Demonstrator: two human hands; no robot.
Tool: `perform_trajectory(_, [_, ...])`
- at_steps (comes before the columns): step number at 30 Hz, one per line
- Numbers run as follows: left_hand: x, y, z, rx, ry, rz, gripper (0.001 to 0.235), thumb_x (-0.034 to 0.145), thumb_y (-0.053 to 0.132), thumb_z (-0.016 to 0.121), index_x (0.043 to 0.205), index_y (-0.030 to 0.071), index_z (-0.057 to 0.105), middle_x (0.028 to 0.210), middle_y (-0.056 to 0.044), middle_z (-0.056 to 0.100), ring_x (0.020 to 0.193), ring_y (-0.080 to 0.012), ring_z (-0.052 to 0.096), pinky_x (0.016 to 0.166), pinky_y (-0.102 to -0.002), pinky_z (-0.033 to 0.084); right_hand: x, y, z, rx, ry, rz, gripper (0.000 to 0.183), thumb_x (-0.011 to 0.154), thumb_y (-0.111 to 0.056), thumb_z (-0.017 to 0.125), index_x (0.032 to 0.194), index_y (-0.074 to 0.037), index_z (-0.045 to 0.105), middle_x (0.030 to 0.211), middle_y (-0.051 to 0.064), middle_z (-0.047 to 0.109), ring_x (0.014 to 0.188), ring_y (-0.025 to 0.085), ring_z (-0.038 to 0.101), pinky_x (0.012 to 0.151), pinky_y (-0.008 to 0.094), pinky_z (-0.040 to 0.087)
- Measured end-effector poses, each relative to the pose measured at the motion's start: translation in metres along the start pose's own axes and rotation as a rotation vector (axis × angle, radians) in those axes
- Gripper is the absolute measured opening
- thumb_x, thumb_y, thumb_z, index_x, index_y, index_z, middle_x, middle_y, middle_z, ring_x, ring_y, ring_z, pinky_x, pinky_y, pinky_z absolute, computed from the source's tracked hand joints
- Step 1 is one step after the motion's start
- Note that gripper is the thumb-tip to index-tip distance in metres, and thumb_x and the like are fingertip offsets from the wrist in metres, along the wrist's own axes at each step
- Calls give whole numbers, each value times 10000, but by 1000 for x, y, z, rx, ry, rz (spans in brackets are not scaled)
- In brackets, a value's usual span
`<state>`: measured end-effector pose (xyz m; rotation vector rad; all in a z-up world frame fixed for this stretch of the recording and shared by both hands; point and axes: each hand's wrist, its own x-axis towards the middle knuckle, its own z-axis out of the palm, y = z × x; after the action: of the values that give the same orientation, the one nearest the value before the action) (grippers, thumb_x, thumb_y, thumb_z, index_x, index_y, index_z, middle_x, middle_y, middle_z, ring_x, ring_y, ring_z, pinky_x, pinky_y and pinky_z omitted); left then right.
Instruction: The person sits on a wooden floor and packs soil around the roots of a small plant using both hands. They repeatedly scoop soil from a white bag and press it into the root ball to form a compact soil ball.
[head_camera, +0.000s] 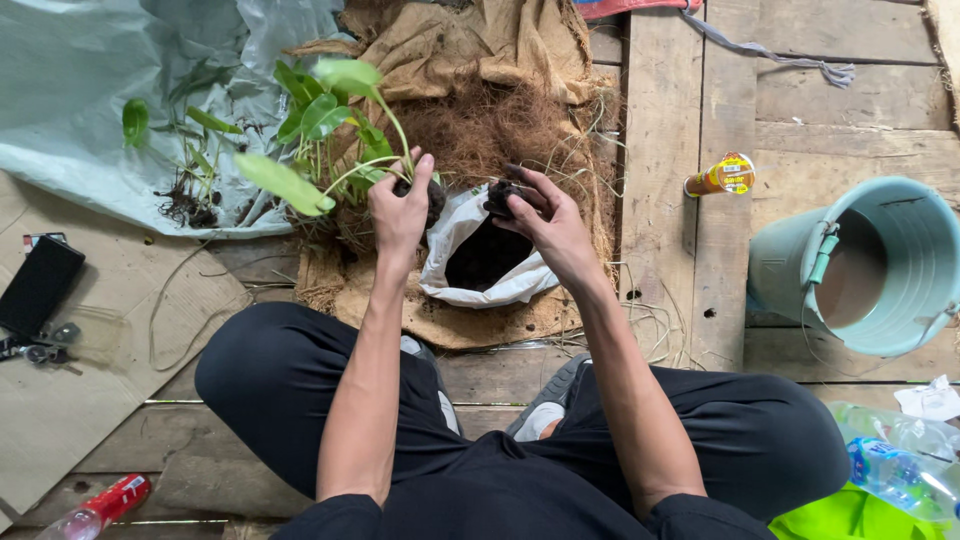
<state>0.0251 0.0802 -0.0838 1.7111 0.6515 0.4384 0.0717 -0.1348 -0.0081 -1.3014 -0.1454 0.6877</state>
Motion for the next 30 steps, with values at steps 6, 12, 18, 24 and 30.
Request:
perform_trajectory(6, [-1, -13, -3, -242, -107, -219, 474, 959, 490, 593, 1093, 88, 805, 689, 41, 593, 558, -74, 548, 509, -296, 450, 0, -4, -2, -57, 39, 14, 499, 1032, -123, 574, 1488, 33, 447, 1351, 175, 639, 1199, 213, 655, 1004, 371, 615])
perform_trajectory(12, [-6, -4, -1, -403, -165, -231, 419, 923, 403, 572, 1102, 96, 794, 633, 9, 582, 479, -83, 541, 468, -279, 460, 1, -2, 2, -60, 32, 17, 502, 1030, -130, 583, 1486, 29, 445, 1354, 170, 642, 1204, 213, 655, 1014, 364, 611])
perform_trajectory(18, [-4, -6, 3, -379, -180, -178, 510, 868, 367, 597, 1288, 88, 678, 815, -47, 709, 546, -75, 553, 487, -267, 505, 2, -3, 0, -68, 40, 40, 519, 1017, -170, 596, 1483, 7, 452, 1350, 159, 656, 1201, 215, 671, 1010, 358, 617])
perform_trajectory(24, [-11, 7, -3, -441, -306, -238, 665, 978, 498, 448, 1392, 19, 652, 807, -76, 637, 635, -104, 597, 598, -300, 519, 9, 0, -2, 48, -4, 107, 501, 989, -145, 622, 1447, 10, 489, 1302, 166, 658, 1138, 234, 698, 993, 375, 616])
perform_trajectory(30, [-16, 29, -5, -481, -408, -63, 690, 1046, 431, 445, 1575, -11, 453, 957, -81, 716, 940, -115, 662, 996, -243, 478, 16, -5, -19, -156, -46, 29, 438, 995, -134, 665, 1391, 36, 589, 1286, 132, 686, 1138, 181, 683, 1020, 314, 583])
